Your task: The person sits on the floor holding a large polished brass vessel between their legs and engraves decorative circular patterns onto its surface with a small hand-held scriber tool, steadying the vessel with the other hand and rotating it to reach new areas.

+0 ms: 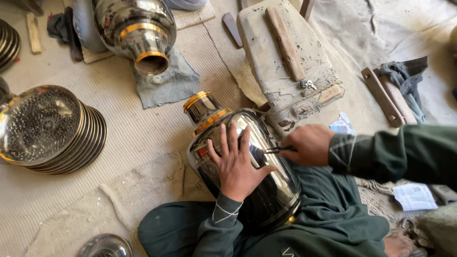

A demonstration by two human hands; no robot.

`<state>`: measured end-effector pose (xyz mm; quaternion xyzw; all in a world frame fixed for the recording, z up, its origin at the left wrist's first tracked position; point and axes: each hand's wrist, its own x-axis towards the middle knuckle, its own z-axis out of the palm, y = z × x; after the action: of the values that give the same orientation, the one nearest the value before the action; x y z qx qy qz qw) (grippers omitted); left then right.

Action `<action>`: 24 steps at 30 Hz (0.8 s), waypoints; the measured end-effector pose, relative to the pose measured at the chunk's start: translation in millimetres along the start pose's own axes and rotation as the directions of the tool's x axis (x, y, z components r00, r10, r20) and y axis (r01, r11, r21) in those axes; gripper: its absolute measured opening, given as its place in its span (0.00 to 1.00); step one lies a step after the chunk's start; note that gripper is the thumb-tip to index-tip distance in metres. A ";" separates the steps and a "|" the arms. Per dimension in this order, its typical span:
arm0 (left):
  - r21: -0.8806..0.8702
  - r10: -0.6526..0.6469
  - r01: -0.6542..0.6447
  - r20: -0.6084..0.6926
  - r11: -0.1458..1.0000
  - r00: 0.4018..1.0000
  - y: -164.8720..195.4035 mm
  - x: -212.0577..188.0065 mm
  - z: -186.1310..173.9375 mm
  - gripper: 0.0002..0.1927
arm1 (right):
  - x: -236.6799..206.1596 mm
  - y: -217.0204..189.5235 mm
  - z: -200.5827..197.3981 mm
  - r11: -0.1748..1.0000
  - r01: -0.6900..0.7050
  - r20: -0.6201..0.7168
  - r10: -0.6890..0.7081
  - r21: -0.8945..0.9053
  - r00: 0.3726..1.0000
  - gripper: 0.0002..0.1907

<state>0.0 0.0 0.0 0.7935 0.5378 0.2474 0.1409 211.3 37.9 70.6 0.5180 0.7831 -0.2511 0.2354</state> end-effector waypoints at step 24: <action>0.072 0.036 -0.036 0.002 0.997 0.999 -13.7 -7.5 17.4 0.61 | 33.1 -46.7 -27.9 0.155 0.394 0.175 -0.710 -0.906 0.682 0.15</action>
<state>-3.5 -0.9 -23.1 0.8078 0.5319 0.2302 0.1076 153.2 62.9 78.1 0.0075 0.9445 0.2203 0.2434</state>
